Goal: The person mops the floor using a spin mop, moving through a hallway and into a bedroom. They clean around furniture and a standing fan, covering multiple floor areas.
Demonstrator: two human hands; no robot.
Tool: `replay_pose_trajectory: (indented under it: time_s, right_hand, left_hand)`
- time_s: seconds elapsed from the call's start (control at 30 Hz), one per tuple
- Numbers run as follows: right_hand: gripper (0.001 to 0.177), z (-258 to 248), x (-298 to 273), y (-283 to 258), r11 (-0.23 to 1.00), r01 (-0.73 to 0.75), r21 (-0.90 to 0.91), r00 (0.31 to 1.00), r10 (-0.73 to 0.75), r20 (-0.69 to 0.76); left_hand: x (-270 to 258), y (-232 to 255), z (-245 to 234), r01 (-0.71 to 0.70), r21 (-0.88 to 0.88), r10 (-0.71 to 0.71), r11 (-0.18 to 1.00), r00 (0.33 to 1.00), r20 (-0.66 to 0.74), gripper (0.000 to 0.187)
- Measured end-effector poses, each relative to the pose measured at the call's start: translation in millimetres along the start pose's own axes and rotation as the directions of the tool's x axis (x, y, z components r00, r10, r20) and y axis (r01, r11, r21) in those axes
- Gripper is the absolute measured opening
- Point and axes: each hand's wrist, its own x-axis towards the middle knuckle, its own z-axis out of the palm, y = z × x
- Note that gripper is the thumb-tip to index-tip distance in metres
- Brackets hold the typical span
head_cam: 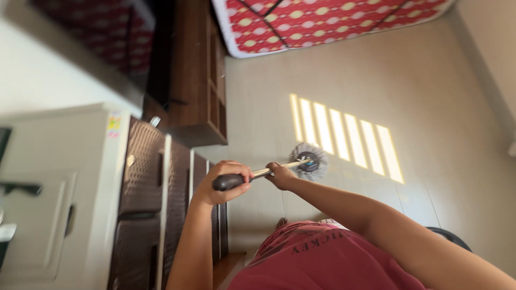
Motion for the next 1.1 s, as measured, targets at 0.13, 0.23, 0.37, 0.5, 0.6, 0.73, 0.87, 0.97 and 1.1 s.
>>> replay_pose_trajectory:
  time_s: [0.13,0.23,0.37,0.5,0.6,0.73,0.87,0.97,1.1]
  right_hand:
    - [0.041,34,5,-89,0.997,0.083,-0.008,0.986,-0.081,0.148]
    - [0.041,57,13,-130,0.982,0.190,0.010,0.951,-0.187,0.246]
    - [0.042,66,22,-164,0.948,0.314,0.060,0.910,-0.318,0.267]
    - [0.037,53,39,-183,0.884,0.461,-0.073,0.873,-0.438,0.215]
    - [0.034,48,39,-177,0.892,0.451,-0.026,0.879,-0.439,0.184]
    - [0.029,24,34,-137,0.921,0.387,0.045,0.916,-0.390,0.095]
    - [0.024,-16,15,-71,0.939,0.316,0.139,0.949,-0.315,-0.026]
    - [0.020,-45,-9,-18,0.941,0.263,0.213,0.962,-0.240,-0.129]
    - [0.019,-84,-51,65,0.951,0.211,0.224,0.956,-0.153,-0.251]
  left_hand:
    - [-62,37,-36,0.057,0.080,-0.043,0.995,0.985,-0.170,0.006]
    - [-94,52,-45,0.119,0.158,-0.066,0.980,0.950,-0.304,0.010]
    - [-104,40,-34,0.033,0.115,0.035,0.993,0.842,-0.539,0.017]
    - [-85,-9,-2,-0.141,0.161,0.207,0.977,0.431,-0.878,0.029]
    - [-57,-20,10,-0.177,0.169,0.230,0.970,0.420,-0.878,0.034]
    - [-19,-19,28,-0.255,0.132,0.255,0.958,0.541,-0.801,0.034]
    - [33,-5,51,-0.442,-0.071,0.291,0.894,0.695,-0.658,0.033]
    - [76,-4,80,-0.480,-0.227,0.303,0.847,0.788,-0.535,0.032]
    - [138,14,145,-0.468,-0.396,0.333,0.790,0.870,-0.363,0.028]
